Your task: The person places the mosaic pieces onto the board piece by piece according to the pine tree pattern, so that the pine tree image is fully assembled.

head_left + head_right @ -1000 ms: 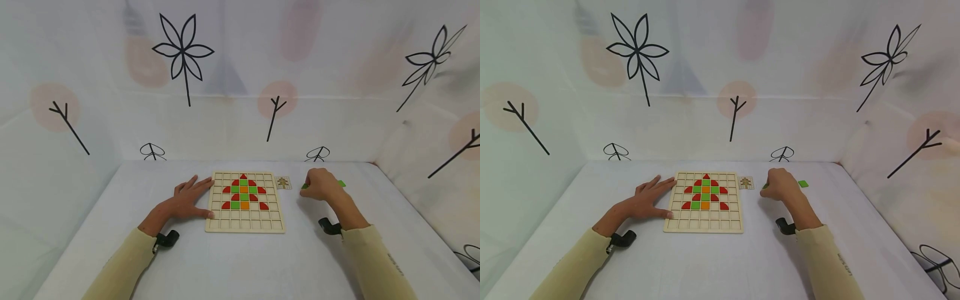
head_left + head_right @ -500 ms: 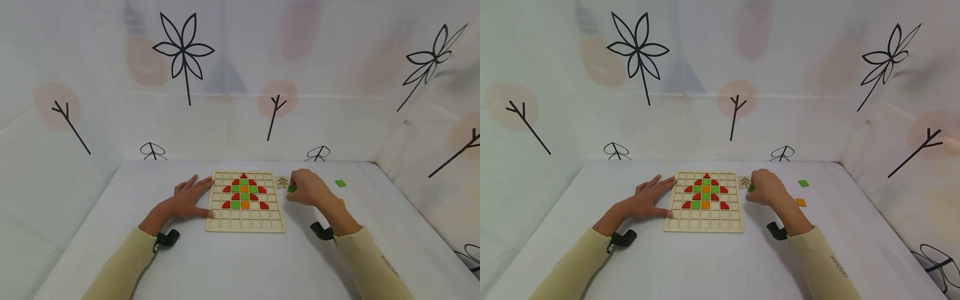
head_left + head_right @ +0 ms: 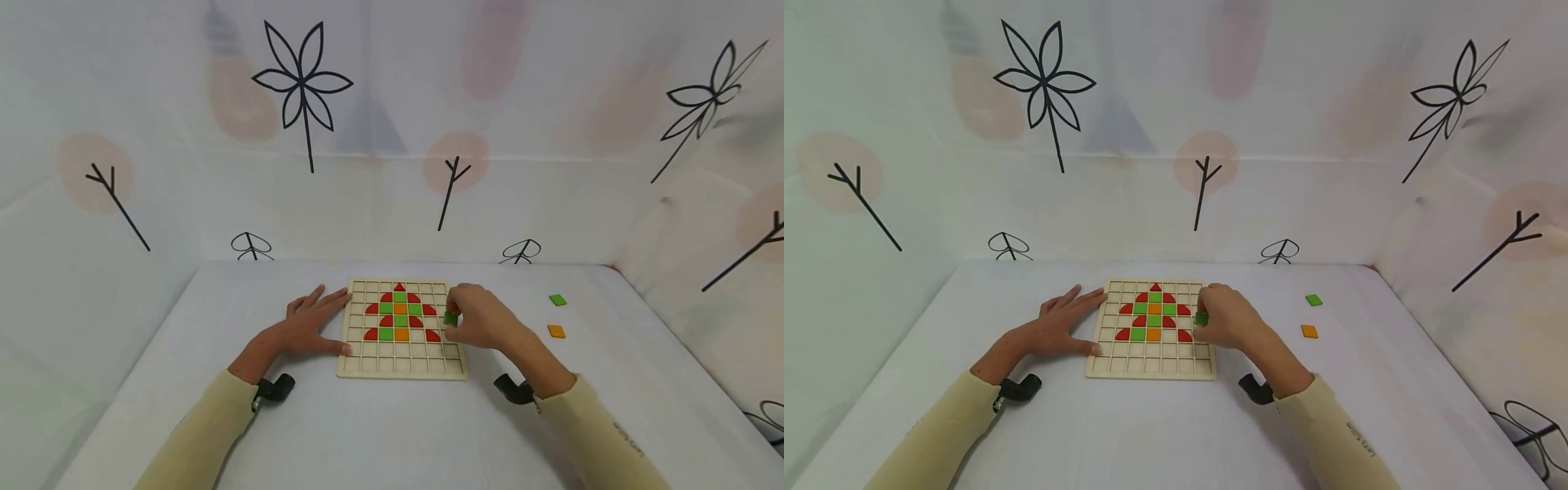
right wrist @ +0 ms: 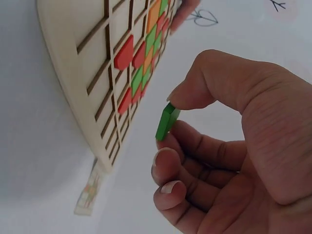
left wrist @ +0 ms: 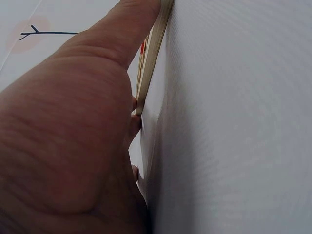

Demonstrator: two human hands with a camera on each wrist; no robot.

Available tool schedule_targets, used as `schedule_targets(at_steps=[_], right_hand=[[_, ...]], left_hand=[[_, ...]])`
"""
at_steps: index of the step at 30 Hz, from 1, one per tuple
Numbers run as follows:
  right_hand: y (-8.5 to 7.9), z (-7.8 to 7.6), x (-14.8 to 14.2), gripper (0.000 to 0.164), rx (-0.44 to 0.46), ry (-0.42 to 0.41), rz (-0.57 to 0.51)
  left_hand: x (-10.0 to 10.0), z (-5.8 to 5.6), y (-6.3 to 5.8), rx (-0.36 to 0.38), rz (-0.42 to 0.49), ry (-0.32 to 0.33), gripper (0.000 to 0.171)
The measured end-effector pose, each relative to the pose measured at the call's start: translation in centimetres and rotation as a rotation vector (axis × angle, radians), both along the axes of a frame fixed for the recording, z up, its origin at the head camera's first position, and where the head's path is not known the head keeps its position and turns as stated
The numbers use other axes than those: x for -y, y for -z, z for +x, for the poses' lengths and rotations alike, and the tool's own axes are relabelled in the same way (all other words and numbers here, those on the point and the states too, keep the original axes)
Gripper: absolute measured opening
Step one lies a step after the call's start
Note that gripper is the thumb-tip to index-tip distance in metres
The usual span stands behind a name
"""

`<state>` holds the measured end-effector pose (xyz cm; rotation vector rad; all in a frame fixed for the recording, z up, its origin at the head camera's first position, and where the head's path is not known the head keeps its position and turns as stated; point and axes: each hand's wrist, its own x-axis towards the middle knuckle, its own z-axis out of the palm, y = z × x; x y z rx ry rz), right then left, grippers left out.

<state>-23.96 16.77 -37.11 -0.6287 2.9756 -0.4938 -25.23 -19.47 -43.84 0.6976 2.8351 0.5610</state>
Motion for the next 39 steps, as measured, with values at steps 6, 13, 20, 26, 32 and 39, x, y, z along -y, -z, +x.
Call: schedule_targets(at_steps=[6, 13, 20, 26, 32, 39], right_hand=[[0.6, 0.4, 1.1, 0.023, -0.008, -0.026, 0.003], [1.5, 0.6, 2.2, 0.020, -0.034, -0.064, 0.005], [2.2, 0.7, 3.5, 0.021, -0.036, -0.099, 0.013], [2.6, 0.6, 4.3, 0.024, -0.014, -0.080, 0.040], [2.7, 0.5, 4.7, 0.021, -0.030, -0.110, 0.032], [2.8, 0.3, 4.8, 0.020, -0.038, -0.120, 0.054]], left_hand=[[-0.2, 0.0, -0.1, 0.003, -0.001, 0.003, 0.111], [-0.2, 0.0, 0.0, 0.007, -0.005, 0.002, 0.110], [-0.2, 0.1, 0.0, 0.008, 0.008, -0.001, 0.110], [-0.2, 0.0, 0.0, 0.007, 0.002, 0.000, 0.110], [-0.2, 0.0, -0.1, 0.013, 0.007, -0.001, 0.111], [-0.1, -0.1, 0.0, 0.005, 0.000, 0.002, 0.111]])
